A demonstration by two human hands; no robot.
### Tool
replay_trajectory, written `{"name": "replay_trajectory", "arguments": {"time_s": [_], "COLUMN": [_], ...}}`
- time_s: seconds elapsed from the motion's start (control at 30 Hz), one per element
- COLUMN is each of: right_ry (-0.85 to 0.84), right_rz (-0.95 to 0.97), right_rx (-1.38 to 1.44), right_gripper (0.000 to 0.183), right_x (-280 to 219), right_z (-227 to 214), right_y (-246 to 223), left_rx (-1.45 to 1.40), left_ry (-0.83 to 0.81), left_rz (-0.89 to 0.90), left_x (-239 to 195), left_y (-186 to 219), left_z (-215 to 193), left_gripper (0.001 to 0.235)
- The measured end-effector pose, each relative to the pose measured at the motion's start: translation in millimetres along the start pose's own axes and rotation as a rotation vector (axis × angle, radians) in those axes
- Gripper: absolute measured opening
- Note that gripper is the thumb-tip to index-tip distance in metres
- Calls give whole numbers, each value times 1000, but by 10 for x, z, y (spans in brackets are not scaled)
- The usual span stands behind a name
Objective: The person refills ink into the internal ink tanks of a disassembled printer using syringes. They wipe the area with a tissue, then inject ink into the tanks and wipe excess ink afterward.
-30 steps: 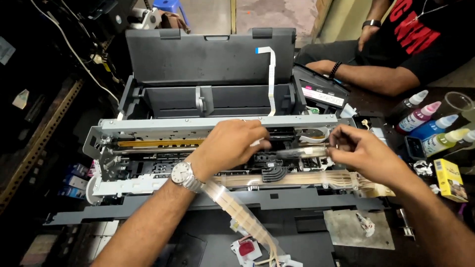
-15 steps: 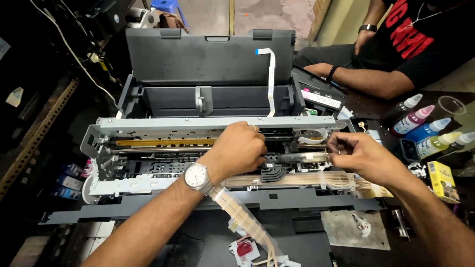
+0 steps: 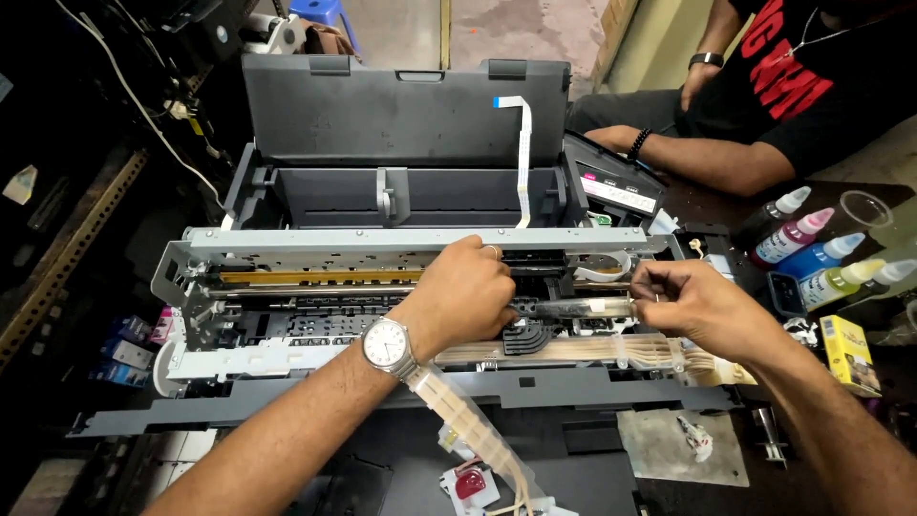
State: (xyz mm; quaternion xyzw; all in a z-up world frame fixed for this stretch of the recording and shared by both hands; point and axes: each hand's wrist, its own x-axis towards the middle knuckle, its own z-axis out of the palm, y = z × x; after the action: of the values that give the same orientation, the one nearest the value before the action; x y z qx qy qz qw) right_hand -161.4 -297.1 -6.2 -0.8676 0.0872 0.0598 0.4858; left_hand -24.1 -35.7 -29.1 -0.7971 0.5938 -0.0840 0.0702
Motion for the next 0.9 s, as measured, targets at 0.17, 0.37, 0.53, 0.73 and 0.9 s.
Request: {"name": "replay_trajectory", "arguments": {"time_s": [0.17,0.37,0.53,0.73,0.9], "right_ry": [-10,3,16,29,39], "right_rz": [61,40,68,59,140], "right_rx": [29,35,48,37,20], "right_gripper": [28,35,36,39,37], "right_x": [3,-4,-20,-13,-45], "right_z": [-18,-9,-4,-13,-19], "right_y": [36,33,-12,41,-4], "left_rx": [15,14,-7,-6,-19], "left_ry": [-60,-22,15,51,-4], "left_rz": [-12,-12,-5,-6,-23], "left_x": [-4,-8,-9,-8,-14], "left_y": [25,23,12,17,34], "left_z": [-50,-17,27,76,22], "left_gripper": [45,47,52,53,56]}}
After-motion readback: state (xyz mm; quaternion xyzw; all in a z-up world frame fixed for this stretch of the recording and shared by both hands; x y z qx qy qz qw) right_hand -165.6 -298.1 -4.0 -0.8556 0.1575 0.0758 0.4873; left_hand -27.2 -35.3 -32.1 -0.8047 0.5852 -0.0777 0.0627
